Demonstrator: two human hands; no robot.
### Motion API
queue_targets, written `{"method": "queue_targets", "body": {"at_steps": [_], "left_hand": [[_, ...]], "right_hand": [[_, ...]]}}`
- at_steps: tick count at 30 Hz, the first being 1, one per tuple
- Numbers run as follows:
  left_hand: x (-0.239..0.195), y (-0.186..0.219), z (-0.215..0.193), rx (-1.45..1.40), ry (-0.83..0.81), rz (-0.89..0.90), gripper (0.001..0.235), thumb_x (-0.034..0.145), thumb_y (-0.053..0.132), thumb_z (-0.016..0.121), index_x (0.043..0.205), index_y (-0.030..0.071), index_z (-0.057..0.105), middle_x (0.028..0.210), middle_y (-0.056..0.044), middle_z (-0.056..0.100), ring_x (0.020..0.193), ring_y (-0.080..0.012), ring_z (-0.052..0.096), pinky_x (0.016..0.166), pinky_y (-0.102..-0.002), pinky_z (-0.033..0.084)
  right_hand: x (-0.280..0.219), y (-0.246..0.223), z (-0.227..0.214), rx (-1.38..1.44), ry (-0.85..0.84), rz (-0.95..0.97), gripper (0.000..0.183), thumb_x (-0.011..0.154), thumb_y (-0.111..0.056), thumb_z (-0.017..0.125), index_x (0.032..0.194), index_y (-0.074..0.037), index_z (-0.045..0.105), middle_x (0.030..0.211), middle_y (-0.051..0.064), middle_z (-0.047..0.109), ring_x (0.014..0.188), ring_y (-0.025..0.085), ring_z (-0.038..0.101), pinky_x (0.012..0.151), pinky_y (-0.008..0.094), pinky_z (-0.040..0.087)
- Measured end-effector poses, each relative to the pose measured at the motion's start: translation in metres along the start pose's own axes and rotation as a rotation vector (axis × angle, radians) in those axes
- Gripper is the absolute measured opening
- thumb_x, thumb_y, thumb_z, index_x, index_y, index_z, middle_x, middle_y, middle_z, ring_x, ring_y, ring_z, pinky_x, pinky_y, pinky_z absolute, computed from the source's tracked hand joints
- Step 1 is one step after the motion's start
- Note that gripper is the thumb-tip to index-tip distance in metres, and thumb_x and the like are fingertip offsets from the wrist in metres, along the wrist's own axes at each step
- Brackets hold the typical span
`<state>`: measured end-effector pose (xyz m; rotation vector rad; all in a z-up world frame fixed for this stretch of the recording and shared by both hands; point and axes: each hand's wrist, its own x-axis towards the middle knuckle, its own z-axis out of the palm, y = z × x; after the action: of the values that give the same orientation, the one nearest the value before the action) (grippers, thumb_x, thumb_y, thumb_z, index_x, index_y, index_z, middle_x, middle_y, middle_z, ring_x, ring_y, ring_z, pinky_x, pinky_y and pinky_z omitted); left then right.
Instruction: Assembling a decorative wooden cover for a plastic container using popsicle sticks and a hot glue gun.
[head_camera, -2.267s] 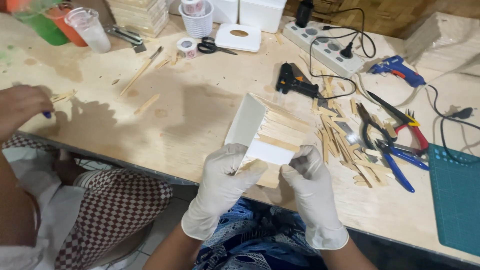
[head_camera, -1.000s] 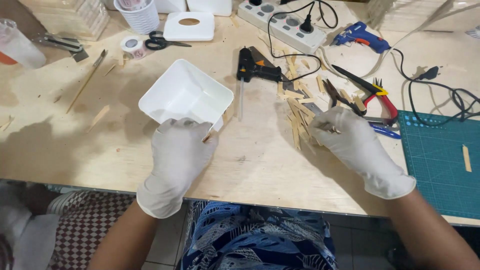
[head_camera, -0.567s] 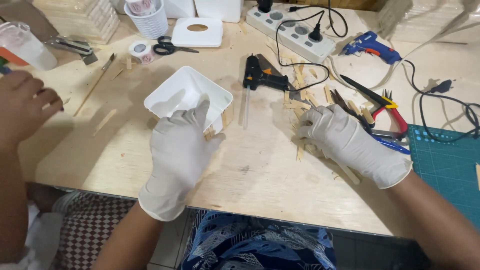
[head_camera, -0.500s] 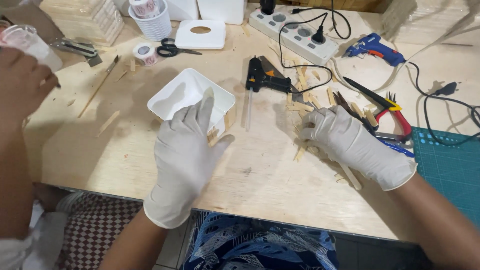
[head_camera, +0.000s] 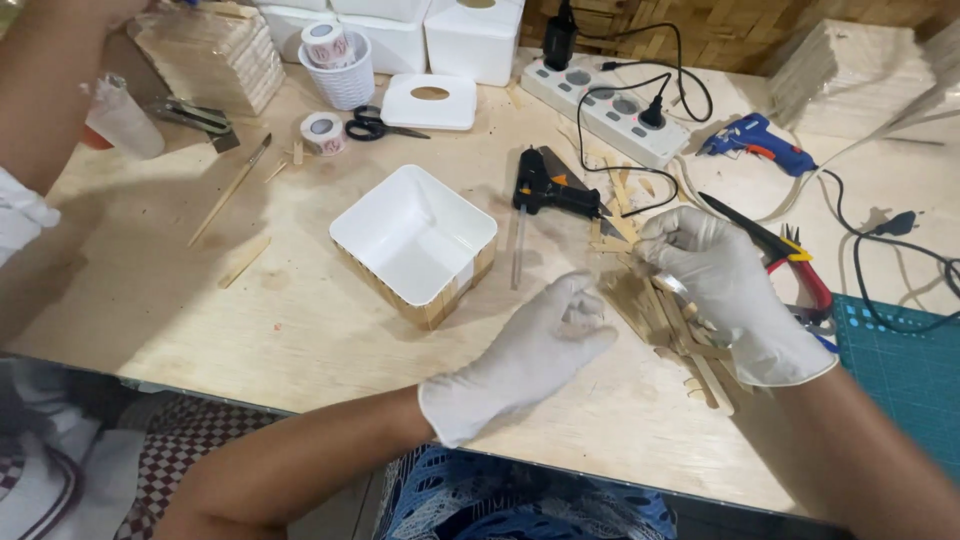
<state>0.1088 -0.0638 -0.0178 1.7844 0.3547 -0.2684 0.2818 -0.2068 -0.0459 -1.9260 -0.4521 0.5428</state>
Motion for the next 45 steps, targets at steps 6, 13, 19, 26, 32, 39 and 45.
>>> {"method": "queue_targets", "body": {"at_steps": [6,13,19,26,32,39,45], "left_hand": [[0.032,-0.001,-0.001,-0.229,0.318,-0.217,0.076,0.084,0.051,0.054,0.158,0.038,0.042,0.148,0.013,0.06,0.123,-0.0125,0.062,0.089,-0.025,0.047],[0.047,-0.038,0.006,-0.692,0.469,0.097,0.018,0.098,0.022,0.065,0.108,0.011,0.076,0.103,0.002,0.07,0.093,-0.0074,0.059,0.091,-0.019,0.046],[0.019,-0.032,0.011,-0.308,0.403,0.197,0.028,0.105,0.033,0.042,0.093,0.021,0.064,0.089,0.009,0.066,0.087,-0.0098,0.06,0.09,-0.025,0.042],[0.047,-0.061,0.021,-0.174,0.335,0.238,0.023,0.101,0.015,0.034,0.112,0.016,0.053,0.091,0.004,0.061,0.068,-0.0145,0.056,0.07,-0.035,0.046],[0.035,-0.038,0.016,-0.502,0.232,0.201,0.013,0.103,0.011,0.046,0.111,0.009,0.056,0.097,-0.005,0.075,0.069,-0.0115,0.065,0.064,-0.026,0.054],[0.047,-0.054,0.022,-0.761,0.193,0.251,0.018,0.101,0.01,0.059,0.114,0.003,0.07,0.104,-0.009,0.076,0.063,-0.0133,0.067,0.057,-0.021,0.049],[0.032,-0.033,0.006,-0.687,0.269,0.048,0.017,0.095,0.021,0.067,0.103,0.007,0.073,0.105,-0.005,0.081,0.057,-0.0107,0.068,0.034,-0.019,0.036]], "right_hand": [[-0.002,-0.014,0.027,0.394,-0.113,-0.075,0.01,0.098,0.001,0.062,0.108,0.003,0.065,0.089,0.017,0.073,0.076,0.025,0.071,0.074,0.033,0.061],[0.001,-0.008,0.046,0.363,-0.225,-0.054,0.009,0.09,-0.002,0.072,0.083,0.0,0.066,0.081,0.02,0.078,0.074,0.028,0.076,0.079,0.038,0.065],[0.07,-0.006,0.04,-0.366,0.058,-0.3,0.028,0.1,-0.036,0.059,0.106,-0.012,0.072,0.106,0.007,0.069,0.096,0.021,0.064,0.089,0.035,0.051],[0.141,0.024,0.076,-1.303,0.046,-0.324,0.087,0.088,-0.072,0.059,0.157,-0.024,0.037,0.115,0.016,0.059,0.1,0.035,0.063,0.081,0.047,0.054],[0.175,0.059,0.074,-1.31,0.087,-0.636,0.053,0.096,-0.034,0.062,0.14,-0.009,0.049,0.104,0.023,0.059,0.086,0.041,0.059,0.068,0.053,0.05],[0.081,-0.045,0.05,-0.513,0.055,-0.267,0.047,0.105,-0.017,0.045,0.151,-0.008,0.044,0.118,0.022,0.048,0.101,0.036,0.053,0.089,0.051,0.047],[0.016,-0.063,0.019,-0.171,0.267,-0.041,0.056,0.094,-0.031,0.052,0.147,-0.015,0.055,0.132,0.001,0.066,0.118,0.015,0.056,0.103,0.034,0.042]]}}
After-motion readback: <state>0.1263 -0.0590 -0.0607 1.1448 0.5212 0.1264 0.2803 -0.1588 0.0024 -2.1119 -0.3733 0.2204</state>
